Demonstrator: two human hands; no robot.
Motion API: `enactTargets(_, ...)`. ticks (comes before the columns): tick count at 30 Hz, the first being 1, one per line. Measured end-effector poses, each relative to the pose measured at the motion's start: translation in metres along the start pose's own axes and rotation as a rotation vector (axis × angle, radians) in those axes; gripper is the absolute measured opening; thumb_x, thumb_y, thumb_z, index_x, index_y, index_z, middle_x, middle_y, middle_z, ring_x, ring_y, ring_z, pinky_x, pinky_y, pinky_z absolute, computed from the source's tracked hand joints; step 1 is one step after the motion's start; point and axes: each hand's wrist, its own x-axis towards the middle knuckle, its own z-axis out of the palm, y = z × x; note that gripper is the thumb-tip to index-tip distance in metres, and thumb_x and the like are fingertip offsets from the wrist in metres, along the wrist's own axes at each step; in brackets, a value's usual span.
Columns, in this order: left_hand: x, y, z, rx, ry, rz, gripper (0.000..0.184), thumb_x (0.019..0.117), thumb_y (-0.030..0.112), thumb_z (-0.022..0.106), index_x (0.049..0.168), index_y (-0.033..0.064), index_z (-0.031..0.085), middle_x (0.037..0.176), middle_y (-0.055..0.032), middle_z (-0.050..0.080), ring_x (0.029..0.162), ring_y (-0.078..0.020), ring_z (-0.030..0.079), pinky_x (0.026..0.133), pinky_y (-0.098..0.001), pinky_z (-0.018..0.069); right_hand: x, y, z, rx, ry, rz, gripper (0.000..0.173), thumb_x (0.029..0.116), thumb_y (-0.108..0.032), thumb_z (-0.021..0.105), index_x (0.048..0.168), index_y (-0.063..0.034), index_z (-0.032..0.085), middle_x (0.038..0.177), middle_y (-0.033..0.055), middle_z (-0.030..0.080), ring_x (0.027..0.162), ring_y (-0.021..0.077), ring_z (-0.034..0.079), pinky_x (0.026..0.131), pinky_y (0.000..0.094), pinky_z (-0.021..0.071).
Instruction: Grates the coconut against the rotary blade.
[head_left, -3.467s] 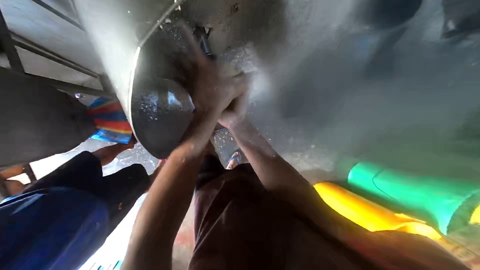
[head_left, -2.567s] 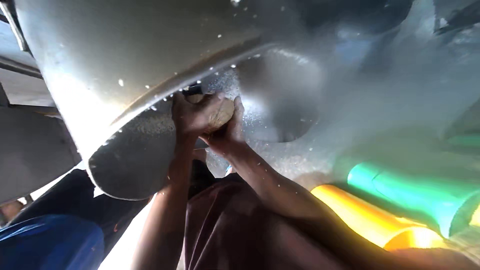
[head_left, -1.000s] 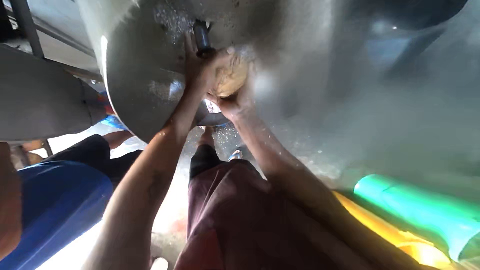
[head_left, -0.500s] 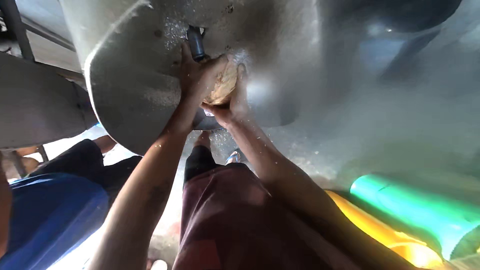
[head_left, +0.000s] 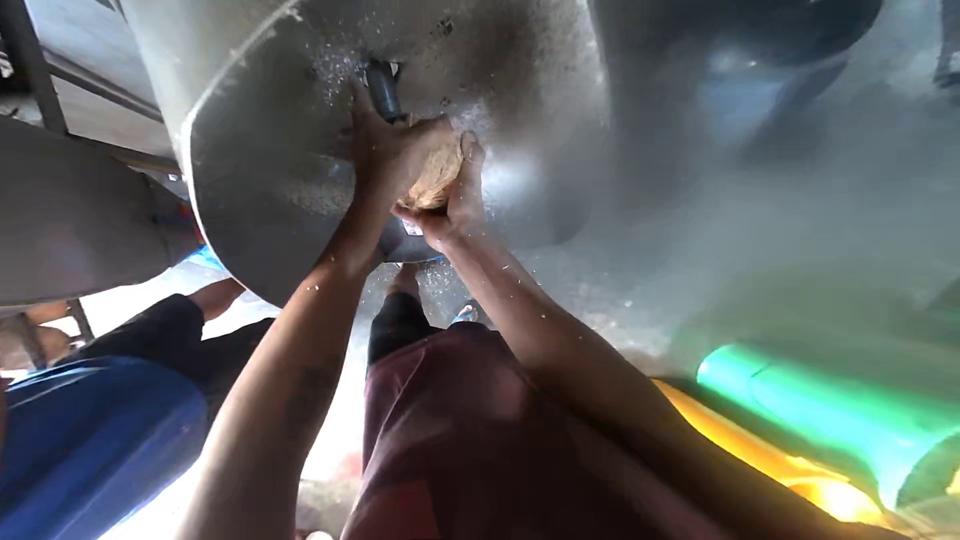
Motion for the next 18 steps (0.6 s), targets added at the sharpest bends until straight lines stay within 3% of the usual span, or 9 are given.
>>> enactTargets(4,0.005,-0.01,0.0,-0.065,-0.012,0.0,0.135,0.0634,0.047,0.091,0.164,0.009,0.008,0.151,-0.0185,0.046,0.133,-0.0232,0.053,0.108,-0.042,0.0491,0.001,0.004,-0.004,-0.045,-0.028,-0.003,0.07,0.0935,-0.075,0.044,0.146,-0.029,0.044,0.134,0.0135,0.059,0.114,0.0349,0.062,0.085,0.0599,0.0555)
enactTargets(7,0.005,-0.015,0.002,-0.174,-0.028,-0.001,0.128,0.0672,0.041,0.089,0.163,0.0093,0.011,0.141,-0.0159,0.055,0.122,-0.0207,0.061,0.101,-0.041,0.0543,0.0,0.005,-0.01,0.047,-0.13,-0.013,0.071,0.0941,-0.076,0.04,0.143,-0.0252,0.046,0.128,0.0151,0.06,0.108,0.0345,0.063,0.082,0.0582,0.0558)
enactTargets(9,0.004,-0.014,0.001,-0.316,-0.081,0.017,0.102,0.0795,0.035,0.082,0.158,0.0071,0.024,0.125,-0.0134,0.063,0.11,-0.0195,0.066,0.094,-0.0414,0.058,0.004,0.002,-0.011,0.14,-0.201,0.003,0.078,0.0908,-0.082,0.032,0.138,-0.0227,0.049,0.123,0.0162,0.062,0.104,0.0347,0.064,0.078,0.0584,0.0558)
enactTargets(11,-0.007,-0.014,-0.002,-0.304,-0.077,0.033,0.067,0.0864,0.035,0.076,0.139,0.0042,0.049,0.112,-0.0108,0.068,0.101,-0.0188,0.068,0.088,-0.0424,0.0594,0.003,0.004,-0.012,0.185,-0.199,0.038,0.075,0.0908,-0.08,0.035,0.137,-0.0234,0.05,0.125,0.0155,0.061,0.108,0.035,0.062,0.08,0.0602,0.0541)
enactTargets(12,-0.007,-0.008,-0.002,-0.221,-0.019,0.059,0.074,0.0821,0.037,0.08,0.14,0.0042,0.048,0.116,-0.012,0.067,0.106,-0.019,0.067,0.091,-0.0417,0.0587,0.004,0.001,-0.009,0.188,-0.182,0.049,0.073,0.0905,-0.079,0.036,0.137,-0.0242,0.05,0.125,0.0147,0.06,0.109,0.0347,0.061,0.082,0.0607,0.053)
enactTargets(13,-0.011,-0.003,-0.003,-0.095,0.023,0.072,0.101,0.0749,0.041,0.084,0.153,0.0038,0.032,0.134,-0.0159,0.058,0.121,-0.021,0.061,0.101,-0.0408,0.0541,0.002,0.001,-0.007,0.175,-0.147,0.043,0.071,0.091,-0.078,0.036,0.136,-0.0245,0.05,0.124,0.0139,0.061,0.108,0.0338,0.062,0.082,0.06,0.0531)
enactTargets(14,-0.013,0.003,-0.005,0.007,0.028,0.073,0.128,0.0688,0.046,0.089,0.161,0.0034,0.012,0.154,-0.022,0.041,0.138,-0.0262,0.048,0.112,-0.0424,0.0456,0.0,0.002,-0.004,0.147,-0.12,0.015,0.068,0.0928,-0.076,0.037,0.135,-0.0244,0.05,0.122,0.0137,0.061,0.105,0.0331,0.063,0.08,0.0588,0.0541)
enactTargets(15,-0.01,0.005,-0.007,0.061,0.031,0.061,0.142,0.0638,0.05,0.092,0.163,0.0036,0.001,0.161,-0.0258,0.029,0.145,-0.0307,0.04,0.116,-0.0448,0.0407,0.0,0.003,-0.001,0.126,-0.1,-0.003,0.066,0.0938,-0.074,0.038,0.135,-0.0247,0.05,0.121,0.0135,0.061,0.104,0.0326,0.062,0.079,0.058,0.0539)
enactTargets(18,-0.004,-0.004,-0.002,0.002,-0.009,0.007,0.141,0.0626,0.048,0.093,0.164,0.0076,0.003,0.161,-0.0234,0.031,0.143,-0.029,0.043,0.114,-0.0444,0.0429,-0.003,0.003,-0.001,0.092,0.001,-0.005,0.069,0.0928,-0.076,0.042,0.14,-0.0259,0.048,0.127,0.0144,0.059,0.109,0.0346,0.062,0.082,0.0605,0.0541)
